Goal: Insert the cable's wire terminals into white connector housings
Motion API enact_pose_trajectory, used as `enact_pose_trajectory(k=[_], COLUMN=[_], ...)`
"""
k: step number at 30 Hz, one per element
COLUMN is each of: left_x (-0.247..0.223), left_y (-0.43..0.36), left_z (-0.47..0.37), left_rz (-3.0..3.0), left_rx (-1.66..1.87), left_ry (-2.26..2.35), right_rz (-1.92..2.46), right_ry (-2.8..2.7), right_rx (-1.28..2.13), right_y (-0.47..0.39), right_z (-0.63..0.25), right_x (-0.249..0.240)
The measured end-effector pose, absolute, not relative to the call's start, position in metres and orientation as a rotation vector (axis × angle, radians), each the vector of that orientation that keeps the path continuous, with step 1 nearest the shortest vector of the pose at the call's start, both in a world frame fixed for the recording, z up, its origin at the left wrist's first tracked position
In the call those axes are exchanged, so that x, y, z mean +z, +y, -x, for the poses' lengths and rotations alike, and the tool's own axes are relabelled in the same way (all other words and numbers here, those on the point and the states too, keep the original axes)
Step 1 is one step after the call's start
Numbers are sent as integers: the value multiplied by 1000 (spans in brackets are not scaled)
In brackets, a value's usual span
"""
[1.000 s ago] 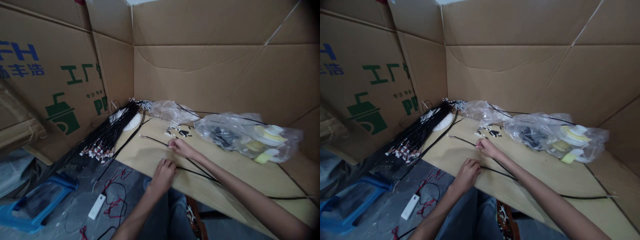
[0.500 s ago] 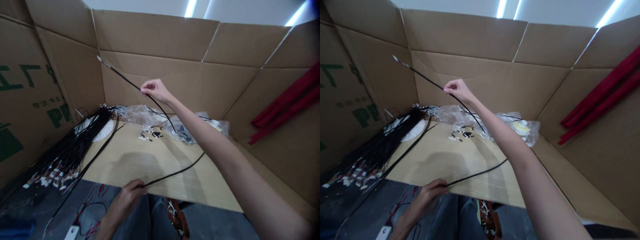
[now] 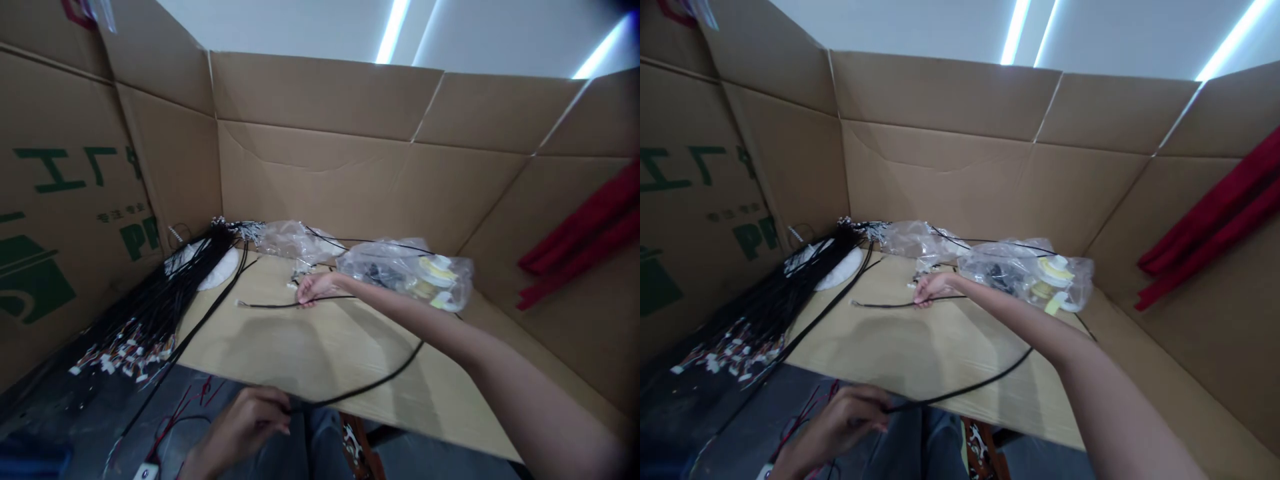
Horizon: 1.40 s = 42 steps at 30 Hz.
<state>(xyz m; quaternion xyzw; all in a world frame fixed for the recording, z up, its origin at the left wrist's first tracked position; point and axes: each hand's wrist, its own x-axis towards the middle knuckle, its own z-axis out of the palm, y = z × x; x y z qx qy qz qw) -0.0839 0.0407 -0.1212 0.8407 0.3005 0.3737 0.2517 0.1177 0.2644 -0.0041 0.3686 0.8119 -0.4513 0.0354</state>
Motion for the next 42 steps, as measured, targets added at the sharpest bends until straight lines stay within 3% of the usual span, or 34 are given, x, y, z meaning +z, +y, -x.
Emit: enact_pose_trajectory(k=[7,14,29,36,42], left_x=[-96,-109,-112,-113,-122], left_y=[50,70,70,39,26], left_z=[100,91,82,79,73], left_rz=[-2136,-2121,-2205,-1597,-1156], left_rx=[1019,1105,1217,1675,1678], left_ry=[894,969,1093,1549,1601], right_rz=[-992,-904,-1152,-1308,-1331], right_ry=[2452,2816,3270,3383,3305], right_rx=[-1353,-1212,-1041,-895,-972], right_y=[277,252,195,124,95], right_z=[-144,-163,-194,-158,-97], right_x=[-45,-66,-89,-71,-94])
